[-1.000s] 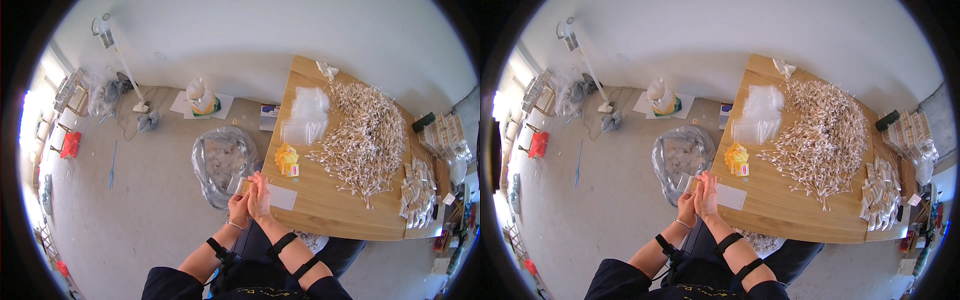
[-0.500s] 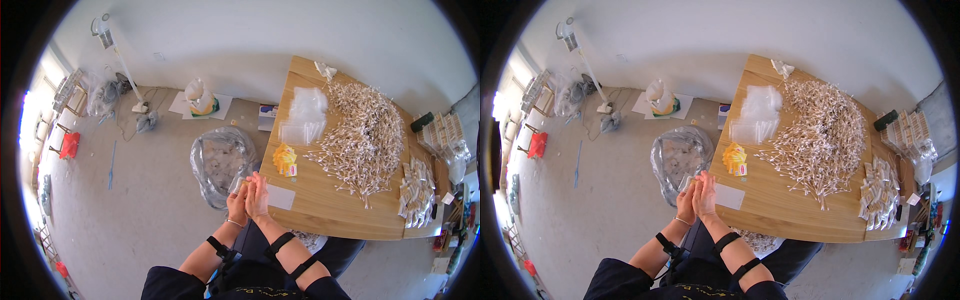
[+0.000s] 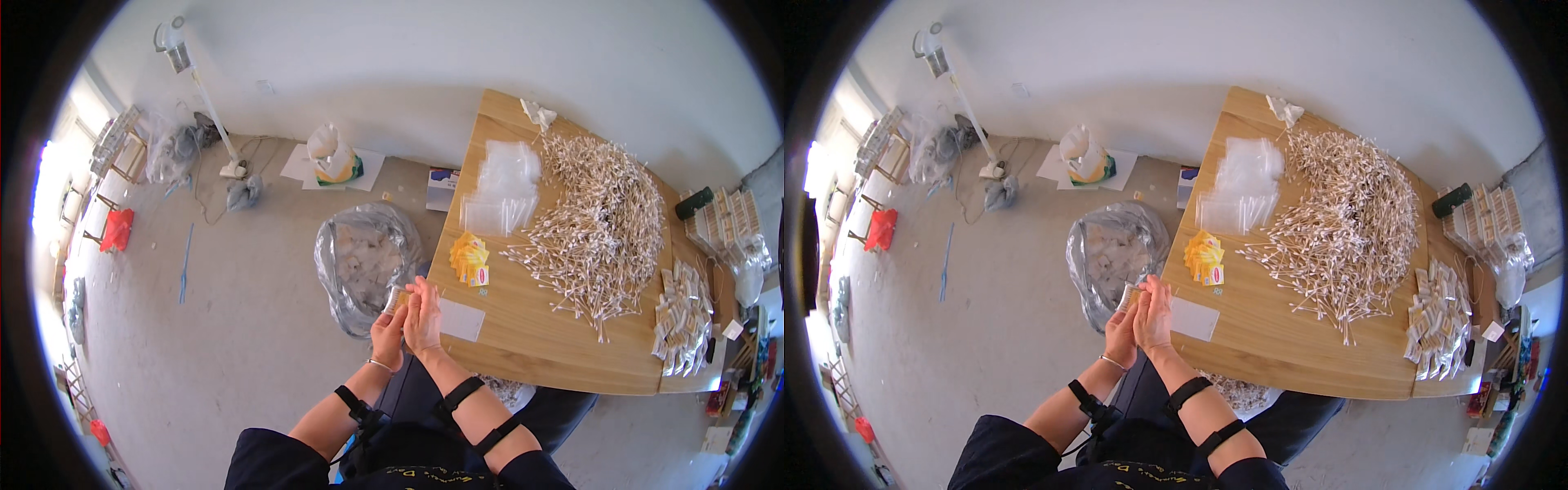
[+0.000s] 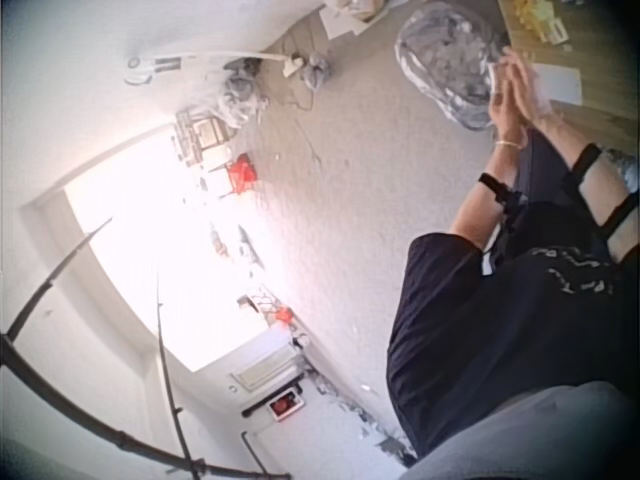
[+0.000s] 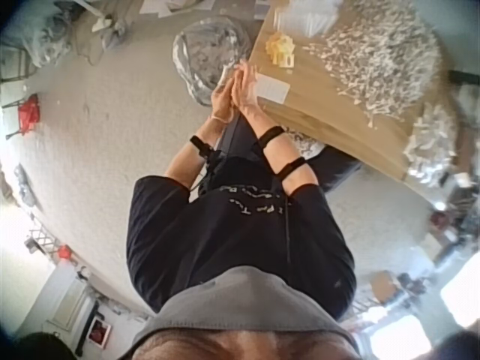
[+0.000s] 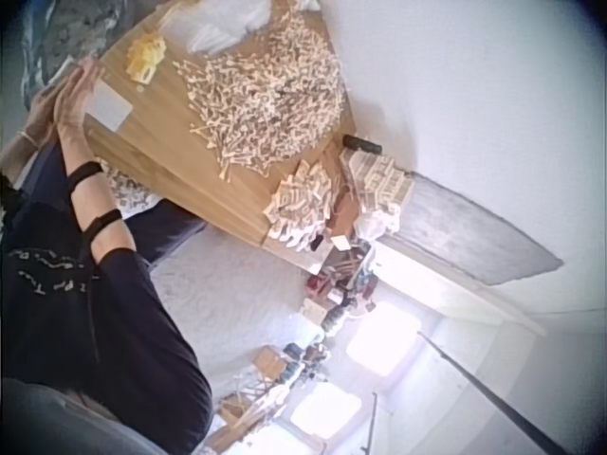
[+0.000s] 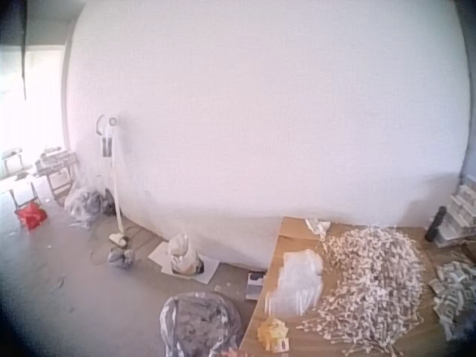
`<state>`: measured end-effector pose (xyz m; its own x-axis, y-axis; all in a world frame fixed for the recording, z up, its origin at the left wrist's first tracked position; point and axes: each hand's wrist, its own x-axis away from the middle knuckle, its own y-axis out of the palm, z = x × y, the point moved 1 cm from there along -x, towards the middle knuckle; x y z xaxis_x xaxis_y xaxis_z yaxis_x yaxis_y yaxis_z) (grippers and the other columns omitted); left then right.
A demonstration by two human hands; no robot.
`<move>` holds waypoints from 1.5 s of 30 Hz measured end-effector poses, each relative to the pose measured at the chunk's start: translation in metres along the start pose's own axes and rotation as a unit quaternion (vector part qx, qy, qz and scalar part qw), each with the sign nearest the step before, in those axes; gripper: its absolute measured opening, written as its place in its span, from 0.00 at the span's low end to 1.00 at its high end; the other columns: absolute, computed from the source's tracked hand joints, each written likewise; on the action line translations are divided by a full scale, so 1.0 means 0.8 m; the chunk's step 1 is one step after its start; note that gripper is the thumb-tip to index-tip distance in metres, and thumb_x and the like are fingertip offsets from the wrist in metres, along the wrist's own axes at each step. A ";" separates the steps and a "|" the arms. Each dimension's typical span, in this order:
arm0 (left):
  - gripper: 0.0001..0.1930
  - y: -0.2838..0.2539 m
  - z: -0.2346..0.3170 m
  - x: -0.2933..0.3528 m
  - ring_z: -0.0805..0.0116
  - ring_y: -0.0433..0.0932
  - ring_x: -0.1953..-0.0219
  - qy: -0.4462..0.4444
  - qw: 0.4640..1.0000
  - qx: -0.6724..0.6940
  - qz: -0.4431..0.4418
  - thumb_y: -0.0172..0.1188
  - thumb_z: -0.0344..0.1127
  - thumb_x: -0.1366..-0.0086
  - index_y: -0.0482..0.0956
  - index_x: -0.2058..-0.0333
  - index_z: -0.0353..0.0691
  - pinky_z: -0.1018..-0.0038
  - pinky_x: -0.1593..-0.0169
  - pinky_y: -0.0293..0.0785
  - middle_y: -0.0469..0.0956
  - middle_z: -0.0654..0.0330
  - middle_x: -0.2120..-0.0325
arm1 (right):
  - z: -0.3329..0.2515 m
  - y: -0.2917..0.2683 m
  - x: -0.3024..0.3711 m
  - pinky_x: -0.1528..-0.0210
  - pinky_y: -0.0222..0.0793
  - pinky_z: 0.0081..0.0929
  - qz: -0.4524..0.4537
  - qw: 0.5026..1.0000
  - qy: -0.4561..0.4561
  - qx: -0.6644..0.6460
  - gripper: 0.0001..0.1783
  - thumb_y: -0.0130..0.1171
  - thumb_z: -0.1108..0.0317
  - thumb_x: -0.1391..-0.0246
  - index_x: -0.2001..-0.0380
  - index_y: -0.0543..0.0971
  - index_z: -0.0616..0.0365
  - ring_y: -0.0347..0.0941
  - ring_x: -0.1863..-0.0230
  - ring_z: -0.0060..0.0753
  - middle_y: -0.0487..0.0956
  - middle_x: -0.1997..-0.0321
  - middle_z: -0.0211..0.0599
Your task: Gathering loose cotton swabs from a pile and placing them into small clear plastic bags.
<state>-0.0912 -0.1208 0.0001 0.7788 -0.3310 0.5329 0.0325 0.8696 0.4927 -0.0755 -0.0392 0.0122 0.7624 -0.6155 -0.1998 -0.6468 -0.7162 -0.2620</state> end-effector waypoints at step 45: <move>0.21 -0.007 0.020 -0.014 0.74 0.78 0.61 0.051 0.994 -0.089 -0.042 0.63 0.28 0.40 0.71 0.48 0.29 0.78 0.57 0.75 0.79 0.57 0.60 | 0.000 0.009 -0.005 0.52 0.68 0.42 0.046 0.995 -0.026 0.083 0.15 0.47 0.76 0.41 0.50 0.68 0.66 0.71 0.56 0.50 0.76 0.62 0.49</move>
<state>-0.1098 -0.1282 0.0023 0.8275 -0.3738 0.4188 0.2029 0.8948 0.3978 -0.0835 -0.0420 0.0111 0.7031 -0.6551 -0.2766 -0.7049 -0.5909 -0.3925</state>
